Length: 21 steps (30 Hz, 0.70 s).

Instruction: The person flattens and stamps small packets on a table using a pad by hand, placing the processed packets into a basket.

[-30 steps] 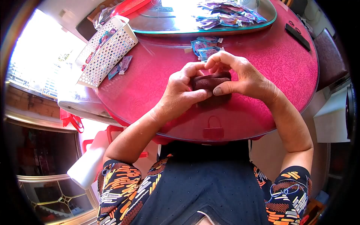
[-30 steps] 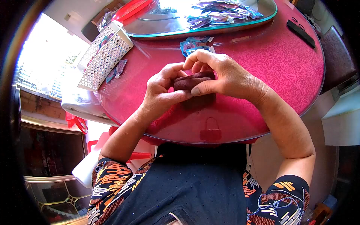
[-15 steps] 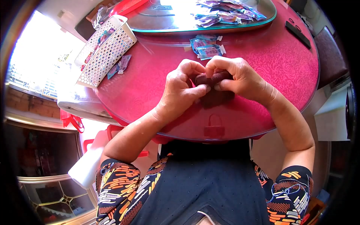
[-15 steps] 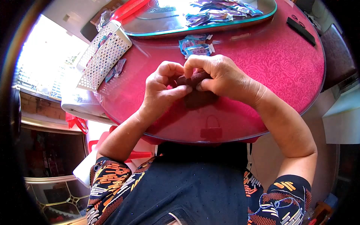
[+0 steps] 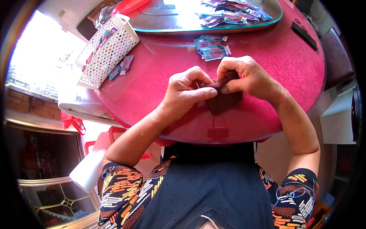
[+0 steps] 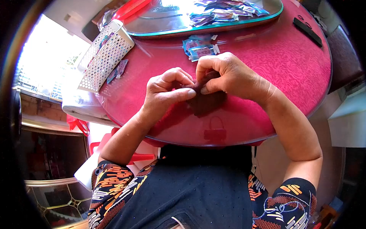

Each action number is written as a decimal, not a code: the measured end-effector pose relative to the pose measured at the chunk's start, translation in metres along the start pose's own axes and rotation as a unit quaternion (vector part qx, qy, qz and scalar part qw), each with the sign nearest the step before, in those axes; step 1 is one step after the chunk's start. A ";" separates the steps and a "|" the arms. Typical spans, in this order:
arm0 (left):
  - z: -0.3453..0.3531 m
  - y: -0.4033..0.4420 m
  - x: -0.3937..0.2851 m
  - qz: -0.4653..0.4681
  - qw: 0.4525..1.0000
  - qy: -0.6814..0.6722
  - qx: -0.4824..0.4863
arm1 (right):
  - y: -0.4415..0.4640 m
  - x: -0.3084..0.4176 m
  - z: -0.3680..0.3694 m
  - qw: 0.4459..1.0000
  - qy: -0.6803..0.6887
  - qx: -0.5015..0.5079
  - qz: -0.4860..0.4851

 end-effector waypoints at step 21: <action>0.036 -0.011 -0.046 0.286 0.825 0.484 0.062 | 0.003 -0.013 -0.007 0.992 0.070 -0.097 0.033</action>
Point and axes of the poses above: each hand's wrist, its own y-axis towards the middle knuckle, its own z-axis out of the palm, x = y × z, the point moved 9 cm from there along y, towards the middle knuckle, and after that the axes turned 8 degrees about z, right-handed, at the moved point
